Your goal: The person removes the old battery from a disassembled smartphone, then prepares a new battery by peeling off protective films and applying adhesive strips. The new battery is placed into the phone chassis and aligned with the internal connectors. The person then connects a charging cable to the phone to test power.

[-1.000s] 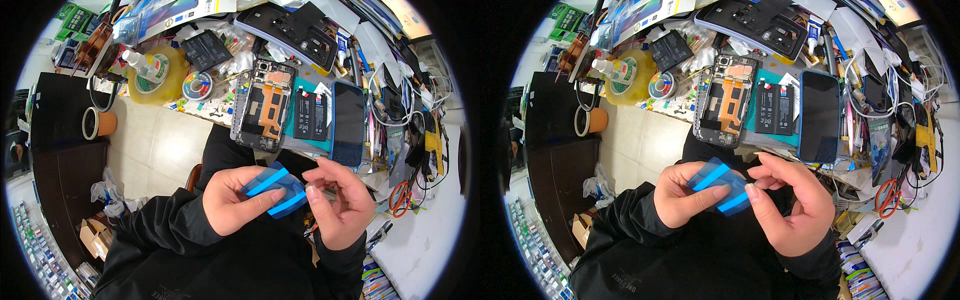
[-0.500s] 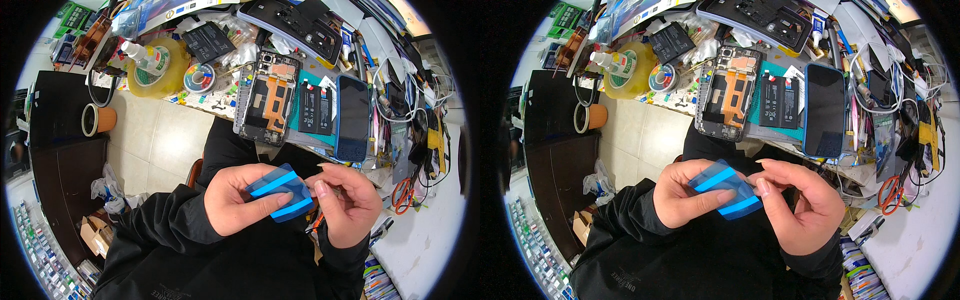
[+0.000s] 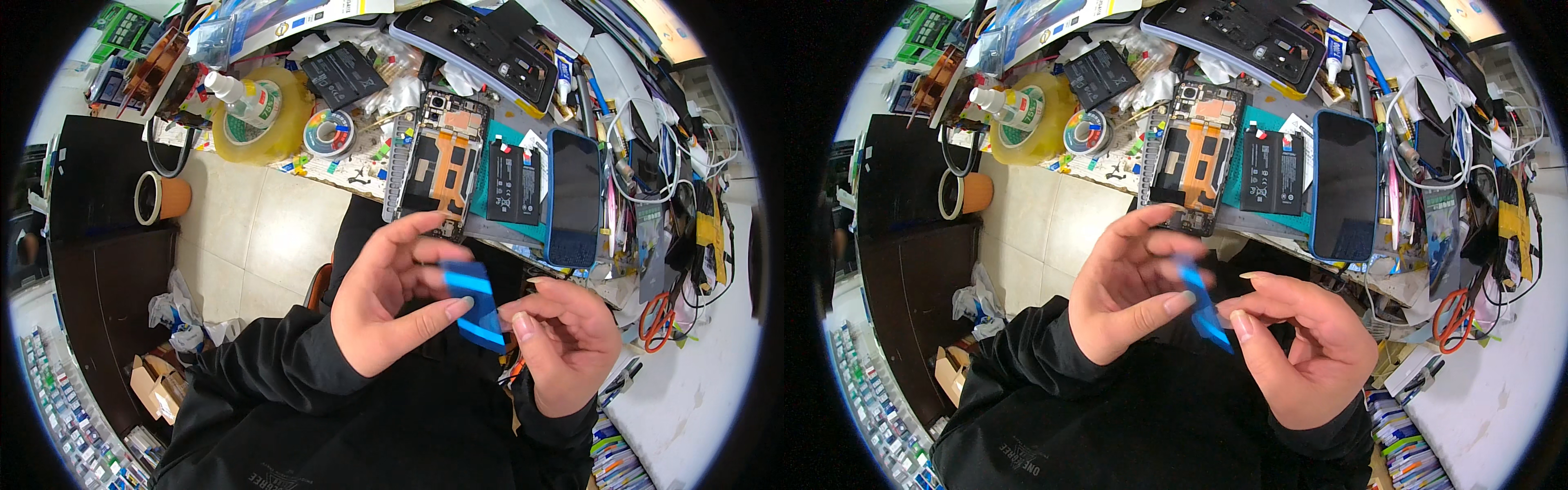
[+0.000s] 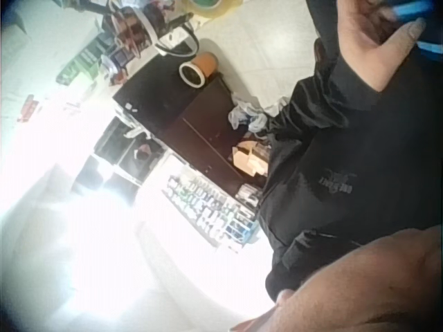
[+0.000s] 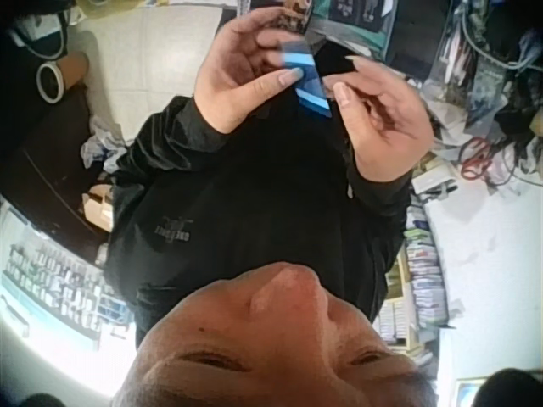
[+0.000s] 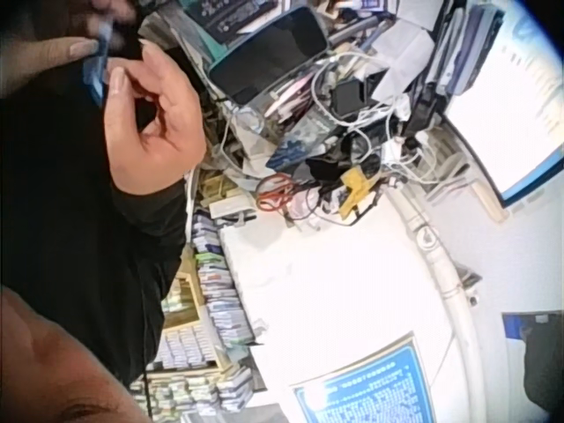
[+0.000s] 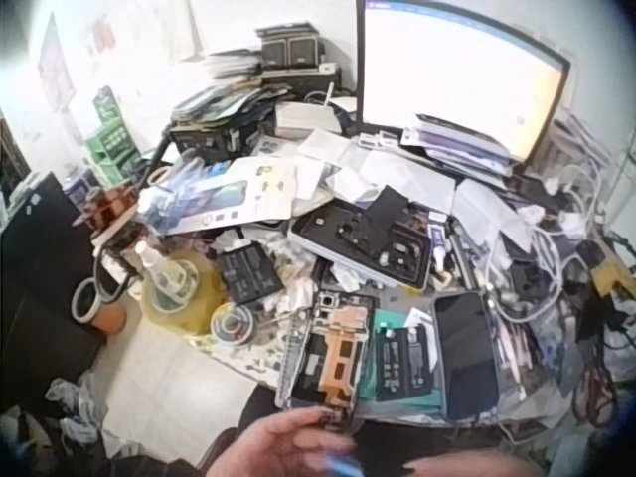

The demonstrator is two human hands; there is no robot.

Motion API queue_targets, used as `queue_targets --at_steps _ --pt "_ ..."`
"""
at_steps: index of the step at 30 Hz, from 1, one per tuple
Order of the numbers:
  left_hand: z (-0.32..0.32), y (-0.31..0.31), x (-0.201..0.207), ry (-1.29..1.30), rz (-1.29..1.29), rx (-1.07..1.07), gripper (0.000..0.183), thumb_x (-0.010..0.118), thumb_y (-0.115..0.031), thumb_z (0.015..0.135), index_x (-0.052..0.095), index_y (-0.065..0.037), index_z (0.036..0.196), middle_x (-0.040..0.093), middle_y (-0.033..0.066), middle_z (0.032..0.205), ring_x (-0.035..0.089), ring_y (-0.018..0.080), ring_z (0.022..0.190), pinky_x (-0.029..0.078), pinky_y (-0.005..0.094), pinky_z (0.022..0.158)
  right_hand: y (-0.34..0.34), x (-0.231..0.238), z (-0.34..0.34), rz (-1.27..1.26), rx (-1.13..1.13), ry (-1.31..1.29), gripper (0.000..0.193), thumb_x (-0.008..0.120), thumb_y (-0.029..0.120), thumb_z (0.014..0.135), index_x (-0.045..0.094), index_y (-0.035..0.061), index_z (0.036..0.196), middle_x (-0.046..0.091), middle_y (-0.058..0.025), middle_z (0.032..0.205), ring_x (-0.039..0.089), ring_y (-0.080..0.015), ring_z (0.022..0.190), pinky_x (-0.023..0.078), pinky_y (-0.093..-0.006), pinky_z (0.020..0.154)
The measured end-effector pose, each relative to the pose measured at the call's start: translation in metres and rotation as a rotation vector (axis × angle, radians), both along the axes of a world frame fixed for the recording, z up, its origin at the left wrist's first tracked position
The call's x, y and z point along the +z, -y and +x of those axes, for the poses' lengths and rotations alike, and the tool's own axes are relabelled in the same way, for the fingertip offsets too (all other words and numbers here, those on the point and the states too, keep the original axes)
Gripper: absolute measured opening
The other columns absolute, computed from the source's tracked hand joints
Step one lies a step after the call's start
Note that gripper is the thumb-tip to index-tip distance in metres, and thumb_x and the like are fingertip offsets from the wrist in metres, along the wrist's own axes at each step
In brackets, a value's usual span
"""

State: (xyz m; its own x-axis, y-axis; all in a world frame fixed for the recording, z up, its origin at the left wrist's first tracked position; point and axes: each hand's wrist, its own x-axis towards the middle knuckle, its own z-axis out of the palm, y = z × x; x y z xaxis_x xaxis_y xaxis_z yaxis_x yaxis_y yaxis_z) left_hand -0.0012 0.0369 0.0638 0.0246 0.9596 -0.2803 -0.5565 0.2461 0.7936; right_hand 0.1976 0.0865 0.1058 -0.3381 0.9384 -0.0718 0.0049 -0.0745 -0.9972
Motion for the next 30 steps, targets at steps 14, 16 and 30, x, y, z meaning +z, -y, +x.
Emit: queue_targets --at_steps 14,16,30 --pt "0.003 0.004 0.012 -0.228 0.154 -0.046 0.032 0.070 0.000 0.092 0.066 0.005 0.123 0.070 0.0147 0.115 0.068 0.0179 0.103 0.052 0.0293 0.092 0.006 -0.008 -0.005 0.065 -0.034 0.047 0.037 0.068 -0.016 0.085 0.061 -0.0079 0.120 0.074 -0.0193 0.100 0.073 -0.0200 0.093 0.056 -0.0285 0.086" --pt "0.003 0.006 0.015 -0.141 0.045 -0.073 0.031 0.067 0.001 0.094 0.065 0.006 0.125 0.070 0.0161 0.118 0.068 0.0179 0.105 0.053 0.0290 0.093 0.006 -0.010 -0.005 0.134 0.000 0.089 0.036 0.069 -0.016 0.084 0.061 -0.0077 0.119 0.074 -0.0192 0.101 0.073 -0.0194 0.094 0.056 -0.0279 0.087" --pt "0.006 0.009 0.002 0.011 -0.041 0.000 0.014 0.062 0.001 0.098 0.064 0.004 0.112 0.068 0.0153 0.116 0.065 0.0169 0.103 0.051 0.0312 0.094 0.003 -0.013 -0.003 0.113 -0.058 0.073 0.033 0.070 -0.015 0.084 0.063 -0.0088 0.116 0.074 -0.0197 0.100 0.073 -0.0188 0.092 0.056 -0.0269 0.084"
